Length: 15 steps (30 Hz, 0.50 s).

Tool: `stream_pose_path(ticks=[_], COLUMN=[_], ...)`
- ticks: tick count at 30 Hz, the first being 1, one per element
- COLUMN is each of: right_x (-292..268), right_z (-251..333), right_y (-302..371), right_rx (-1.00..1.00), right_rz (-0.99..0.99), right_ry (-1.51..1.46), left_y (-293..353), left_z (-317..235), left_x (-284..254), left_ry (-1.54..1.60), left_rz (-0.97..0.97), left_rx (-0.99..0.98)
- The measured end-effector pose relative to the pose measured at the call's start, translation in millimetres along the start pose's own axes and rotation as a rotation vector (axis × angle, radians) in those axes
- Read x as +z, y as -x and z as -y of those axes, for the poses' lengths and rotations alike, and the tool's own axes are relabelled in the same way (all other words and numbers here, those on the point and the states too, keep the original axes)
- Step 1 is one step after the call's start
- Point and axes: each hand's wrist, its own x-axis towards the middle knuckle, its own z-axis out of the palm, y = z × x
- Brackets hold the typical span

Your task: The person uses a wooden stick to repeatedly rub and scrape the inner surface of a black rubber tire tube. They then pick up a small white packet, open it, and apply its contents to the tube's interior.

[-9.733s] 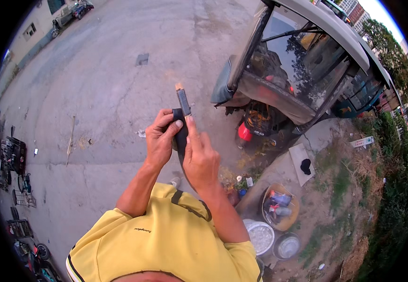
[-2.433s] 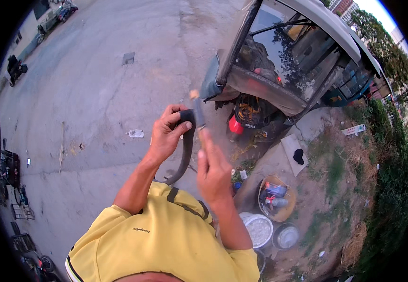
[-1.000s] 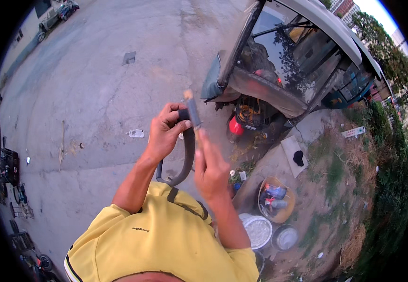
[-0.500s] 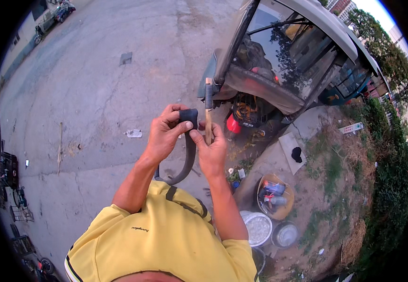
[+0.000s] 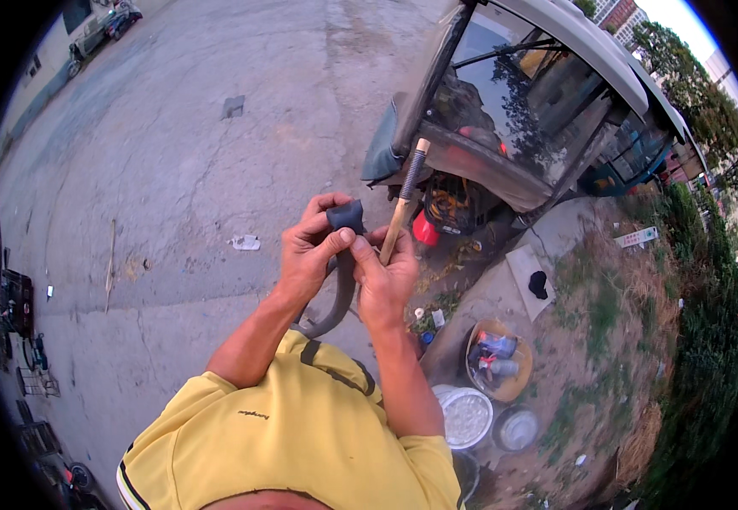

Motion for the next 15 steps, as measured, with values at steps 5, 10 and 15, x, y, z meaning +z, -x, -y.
stream_pose_path(ticks=[5,10,15], right_x=[-12,-32,-17], right_z=[11,23,25], right_y=[12,43,49], right_rx=[-0.068,-0.477,-0.629], right_rz=[0.011,0.103,0.225], right_ry=[0.406,1.009,1.250], left_y=[-1,-8,-8], left_z=[-7,-7,-2], left_x=[4,-7,2], left_ry=[-0.141,-0.216,-0.247], left_rz=[-0.064,-0.053,-0.029], left_rx=[0.056,0.071,0.123])
